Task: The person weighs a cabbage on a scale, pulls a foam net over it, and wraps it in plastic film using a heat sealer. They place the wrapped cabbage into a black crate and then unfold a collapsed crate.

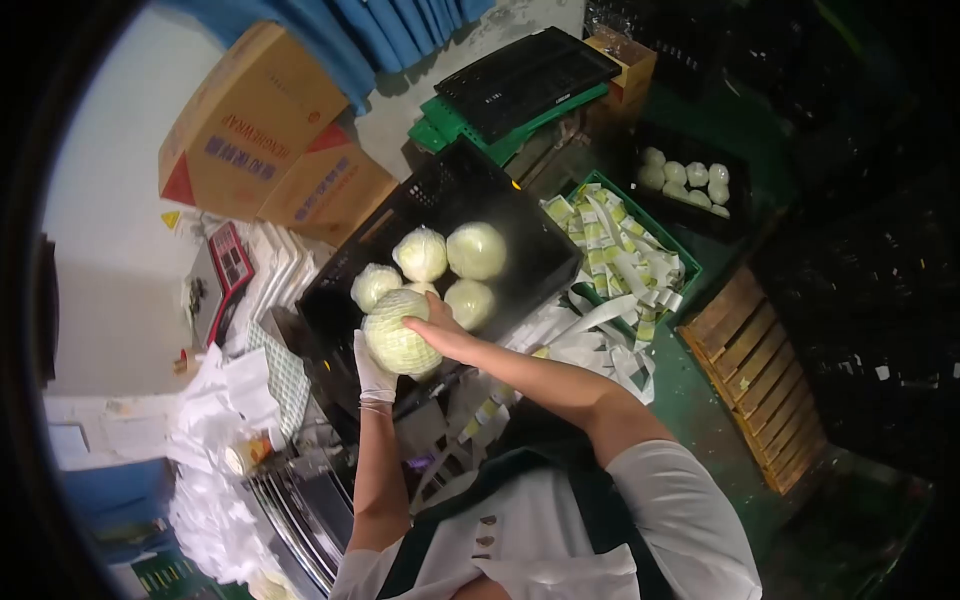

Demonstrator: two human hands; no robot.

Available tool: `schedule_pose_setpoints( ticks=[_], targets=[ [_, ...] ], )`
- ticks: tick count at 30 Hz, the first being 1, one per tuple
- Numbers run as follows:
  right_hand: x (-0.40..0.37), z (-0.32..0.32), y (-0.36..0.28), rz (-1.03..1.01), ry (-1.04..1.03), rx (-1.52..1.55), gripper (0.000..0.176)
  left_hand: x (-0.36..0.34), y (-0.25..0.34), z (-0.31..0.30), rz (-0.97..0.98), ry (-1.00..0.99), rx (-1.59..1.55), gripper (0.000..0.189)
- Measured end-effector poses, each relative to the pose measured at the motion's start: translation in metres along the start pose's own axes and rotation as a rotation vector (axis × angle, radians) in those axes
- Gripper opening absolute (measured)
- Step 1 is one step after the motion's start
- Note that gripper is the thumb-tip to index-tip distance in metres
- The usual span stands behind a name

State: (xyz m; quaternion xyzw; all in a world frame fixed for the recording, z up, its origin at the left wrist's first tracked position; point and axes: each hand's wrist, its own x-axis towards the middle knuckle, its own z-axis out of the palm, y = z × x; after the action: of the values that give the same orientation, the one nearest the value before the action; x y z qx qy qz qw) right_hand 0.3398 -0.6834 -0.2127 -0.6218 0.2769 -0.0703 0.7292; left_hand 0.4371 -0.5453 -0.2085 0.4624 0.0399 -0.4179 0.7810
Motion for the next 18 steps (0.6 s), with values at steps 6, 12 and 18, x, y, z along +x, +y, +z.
schedule_pose_setpoints(
  ticks=[6, 12, 18],
  targets=[
    [0.09, -0.063, -0.014, 0.063, 0.27, 0.173, 0.078, 0.09, 0.001, 0.04, -0.088, -0.077, -0.063, 0.05],
    [0.133, -0.133, -0.025, -0.243, 0.439, -0.642, 0.06, 0.128, 0.025, 0.022, 0.271, 0.111, 0.668, 0.039],
    [0.158, -0.184, -0.003, 0.044, 0.621, -0.968, 0.038, 0.058, 0.069, -0.125, 0.361, 1.079, 1.772, 0.05]
  ],
)
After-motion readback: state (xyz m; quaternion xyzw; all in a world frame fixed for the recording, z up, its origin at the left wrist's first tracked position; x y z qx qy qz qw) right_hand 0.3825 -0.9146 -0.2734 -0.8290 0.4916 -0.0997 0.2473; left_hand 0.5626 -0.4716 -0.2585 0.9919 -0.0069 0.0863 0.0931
